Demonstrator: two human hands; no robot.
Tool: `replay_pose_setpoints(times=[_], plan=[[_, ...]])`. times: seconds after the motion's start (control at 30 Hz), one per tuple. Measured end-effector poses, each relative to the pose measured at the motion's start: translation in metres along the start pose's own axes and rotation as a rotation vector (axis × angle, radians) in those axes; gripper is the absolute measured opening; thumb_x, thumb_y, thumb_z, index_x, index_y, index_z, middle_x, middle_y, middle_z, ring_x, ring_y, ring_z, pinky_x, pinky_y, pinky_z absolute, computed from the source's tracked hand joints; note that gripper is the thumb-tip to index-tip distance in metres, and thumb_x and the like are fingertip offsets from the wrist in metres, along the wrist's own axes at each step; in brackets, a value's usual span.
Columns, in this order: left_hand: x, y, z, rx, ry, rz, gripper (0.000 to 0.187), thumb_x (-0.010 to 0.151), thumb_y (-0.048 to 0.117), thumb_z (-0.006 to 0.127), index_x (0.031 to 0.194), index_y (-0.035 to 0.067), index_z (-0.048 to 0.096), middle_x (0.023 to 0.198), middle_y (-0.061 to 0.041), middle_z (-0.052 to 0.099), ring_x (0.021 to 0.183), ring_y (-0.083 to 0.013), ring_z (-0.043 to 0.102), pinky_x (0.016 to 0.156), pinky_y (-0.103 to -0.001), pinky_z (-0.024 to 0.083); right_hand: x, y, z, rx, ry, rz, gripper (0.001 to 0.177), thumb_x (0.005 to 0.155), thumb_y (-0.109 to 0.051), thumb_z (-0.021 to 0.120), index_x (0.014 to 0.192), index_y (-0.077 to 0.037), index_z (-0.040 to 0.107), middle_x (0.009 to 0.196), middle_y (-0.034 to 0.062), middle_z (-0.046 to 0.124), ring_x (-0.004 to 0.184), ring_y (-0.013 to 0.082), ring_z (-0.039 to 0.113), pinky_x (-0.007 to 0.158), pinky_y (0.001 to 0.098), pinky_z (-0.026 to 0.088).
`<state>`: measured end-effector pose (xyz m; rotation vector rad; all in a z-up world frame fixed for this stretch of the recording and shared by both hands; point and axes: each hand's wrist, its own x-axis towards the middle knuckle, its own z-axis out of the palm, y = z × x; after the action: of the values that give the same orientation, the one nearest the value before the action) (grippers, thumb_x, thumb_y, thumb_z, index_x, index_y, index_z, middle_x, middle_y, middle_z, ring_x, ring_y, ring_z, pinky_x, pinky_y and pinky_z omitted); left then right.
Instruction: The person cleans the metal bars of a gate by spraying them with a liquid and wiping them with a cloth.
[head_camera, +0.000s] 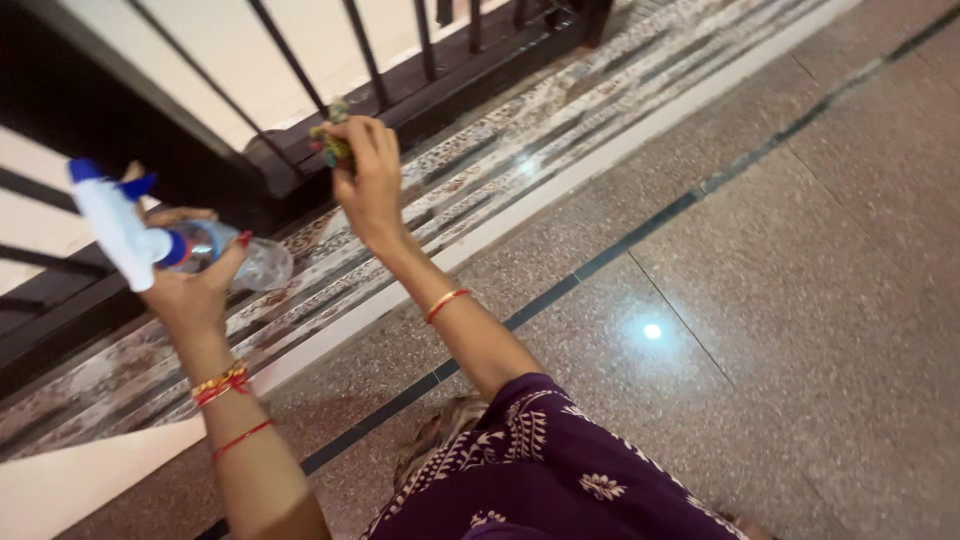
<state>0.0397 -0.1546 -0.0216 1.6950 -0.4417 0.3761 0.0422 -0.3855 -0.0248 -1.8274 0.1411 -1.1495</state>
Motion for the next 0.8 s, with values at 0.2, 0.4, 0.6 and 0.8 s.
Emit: replay_pose_setpoints(times=[0.2,0.4,0.6,0.8], plan=[[-0.003,-0.005,-0.005,-0.026,-0.011,0.004,0.096,0.085,-0.012,0.087,0.165,-0.004,0.034,0.117,-0.008,0.061,0.1,-0.0148,0.06,0.095,-0.028,0.053,0.003,-0.006,0.0,0.018,0.006,0.051,0.042,0.079,0.012,0.063,0.116,-0.009,0.065,0.115,0.0092,0.061,0.106,0.0314,0.058,0.097,0.042,0.05],[-0.003,-0.013,-0.006,-0.08,-0.014,-0.004,0.1,0.087,-0.017,0.085,0.168,-0.005,0.029,0.119,-0.009,0.062,0.103,-0.0161,0.062,0.098,-0.03,0.055,0.011,-0.015,-0.01,0.067,0.013,0.036,0.047,0.078,0.011,0.063,0.119,-0.01,0.064,0.119,0.0086,0.061,0.111,0.0292,0.057,0.099,0.0402,0.05],[-0.005,0.001,-0.002,-0.099,0.04,-0.114,0.087,0.086,-0.008,0.087,0.158,-0.004,0.037,0.121,-0.01,0.066,0.105,-0.0162,0.066,0.097,-0.03,0.058,0.076,-0.021,-0.001,0.129,0.103,-0.067,0.048,0.086,0.008,0.064,0.129,-0.015,0.063,0.123,0.006,0.063,0.118,0.0254,0.061,0.098,0.0331,0.054],[-0.002,0.005,0.004,-0.048,0.014,-0.066,0.077,0.083,-0.006,0.085,0.148,0.003,0.046,0.123,-0.009,0.065,0.113,-0.0169,0.065,0.102,-0.032,0.056,0.098,-0.048,0.005,0.136,0.106,-0.246,0.047,0.096,0.005,0.068,0.137,-0.017,0.059,0.125,0.0023,0.064,0.112,0.0214,0.06,0.098,0.0321,0.051]])
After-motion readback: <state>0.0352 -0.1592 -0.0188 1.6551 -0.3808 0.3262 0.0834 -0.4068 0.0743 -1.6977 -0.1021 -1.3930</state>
